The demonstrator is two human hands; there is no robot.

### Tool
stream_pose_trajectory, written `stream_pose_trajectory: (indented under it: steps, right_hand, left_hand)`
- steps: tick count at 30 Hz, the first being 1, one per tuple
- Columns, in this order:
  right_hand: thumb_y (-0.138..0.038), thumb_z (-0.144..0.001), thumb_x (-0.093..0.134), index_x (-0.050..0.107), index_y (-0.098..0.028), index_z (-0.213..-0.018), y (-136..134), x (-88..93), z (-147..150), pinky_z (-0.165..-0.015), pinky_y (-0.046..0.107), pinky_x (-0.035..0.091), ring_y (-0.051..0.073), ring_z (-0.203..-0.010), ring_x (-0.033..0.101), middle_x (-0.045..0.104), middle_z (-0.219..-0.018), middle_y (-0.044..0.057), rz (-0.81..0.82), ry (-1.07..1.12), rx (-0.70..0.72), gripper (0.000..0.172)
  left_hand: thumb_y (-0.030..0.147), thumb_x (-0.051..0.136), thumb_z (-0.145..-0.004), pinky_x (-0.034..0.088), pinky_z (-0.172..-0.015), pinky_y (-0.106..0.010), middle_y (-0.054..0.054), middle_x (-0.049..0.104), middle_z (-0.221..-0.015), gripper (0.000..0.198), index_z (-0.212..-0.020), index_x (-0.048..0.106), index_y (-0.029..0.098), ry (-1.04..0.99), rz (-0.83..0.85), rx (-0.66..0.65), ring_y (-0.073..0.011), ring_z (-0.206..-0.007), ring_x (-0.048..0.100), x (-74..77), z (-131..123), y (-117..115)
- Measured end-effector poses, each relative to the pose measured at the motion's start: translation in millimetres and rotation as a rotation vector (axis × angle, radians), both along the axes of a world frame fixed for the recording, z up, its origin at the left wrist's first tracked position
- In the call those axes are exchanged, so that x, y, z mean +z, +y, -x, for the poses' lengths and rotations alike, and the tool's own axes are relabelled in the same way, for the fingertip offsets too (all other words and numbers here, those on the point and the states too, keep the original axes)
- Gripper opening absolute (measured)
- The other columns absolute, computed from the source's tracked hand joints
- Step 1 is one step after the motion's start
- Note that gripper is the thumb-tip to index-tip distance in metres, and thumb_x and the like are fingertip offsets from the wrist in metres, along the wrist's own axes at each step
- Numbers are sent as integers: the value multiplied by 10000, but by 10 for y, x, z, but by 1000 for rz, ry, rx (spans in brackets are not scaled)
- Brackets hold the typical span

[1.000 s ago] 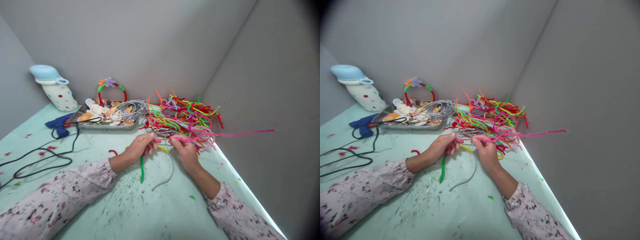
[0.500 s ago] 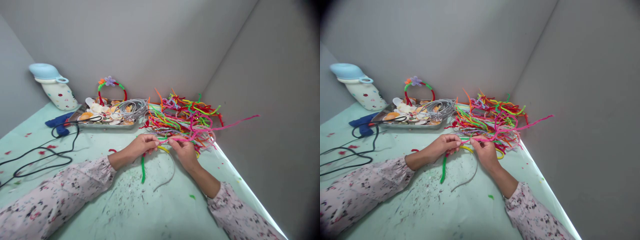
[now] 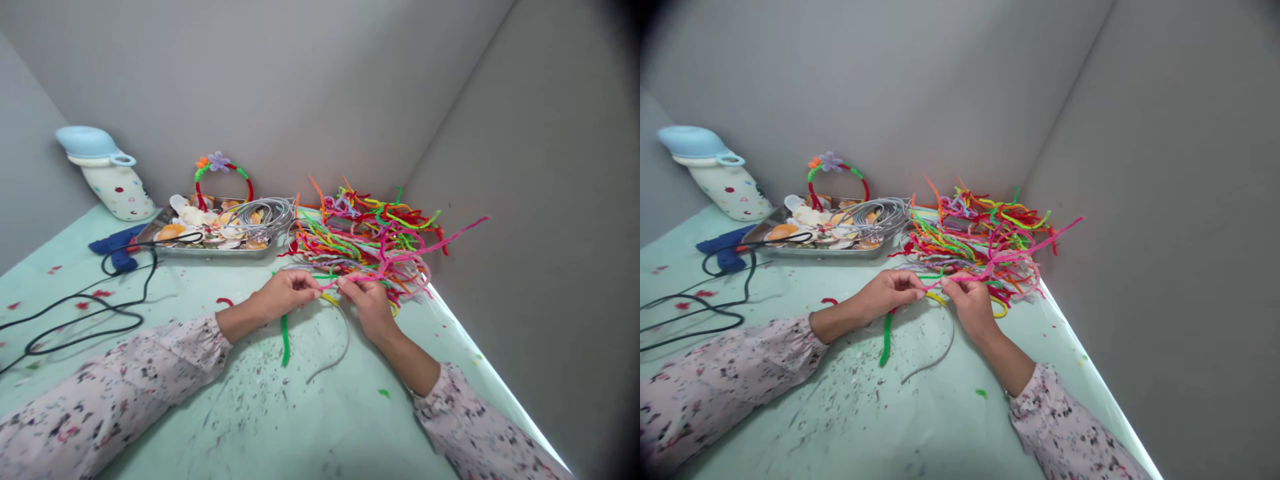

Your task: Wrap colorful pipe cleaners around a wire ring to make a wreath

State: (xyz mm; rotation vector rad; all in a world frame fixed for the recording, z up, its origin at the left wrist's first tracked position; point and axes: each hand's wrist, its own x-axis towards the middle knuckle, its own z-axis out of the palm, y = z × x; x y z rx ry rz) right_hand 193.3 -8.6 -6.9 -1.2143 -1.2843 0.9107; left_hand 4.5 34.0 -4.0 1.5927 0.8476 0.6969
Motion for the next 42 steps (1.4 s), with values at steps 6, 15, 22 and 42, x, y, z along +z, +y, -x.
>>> stream_pose_trajectory:
  steps: [6,15,22,42]
  right_hand:
    - [-368,-771,665,624,-189,-606,18,-2,26,-533,259,331,118,-534,433,532,-547,-29,74,71,-32,247]
    - [-320,-695,695,679,-156,-643,-31,71,126,-455,230,306,98,-491,453,572,-550,-12,338,427,12,173]
    - [-337,-758,683,689,-184,-707,9,-12,60,-553,248,379,121,-587,499,606,-633,-9,31,219,-46,161]
    - [-269,-823,628,731,-257,-835,-47,9,73,-815,351,459,208,-851,607,682,-831,28,-339,-161,-98,104]
  left_hand:
    - [181,575,-803,351,-534,-182,19,544,-684,76,-808,643,148,159,-590,172,-76,-583,461,63,0,-77]
    - [133,517,-850,359,-580,-221,-3,554,-697,136,-811,643,166,363,-1255,305,-105,-629,497,58,47,-71]
    - [306,520,-895,405,-569,-205,-17,618,-827,176,-965,613,175,104,-558,217,-100,-637,528,129,18,-129]
    - [374,585,-825,149,-351,-181,46,428,-527,327,-620,492,136,-348,586,-1,-17,-363,268,228,25,-2]
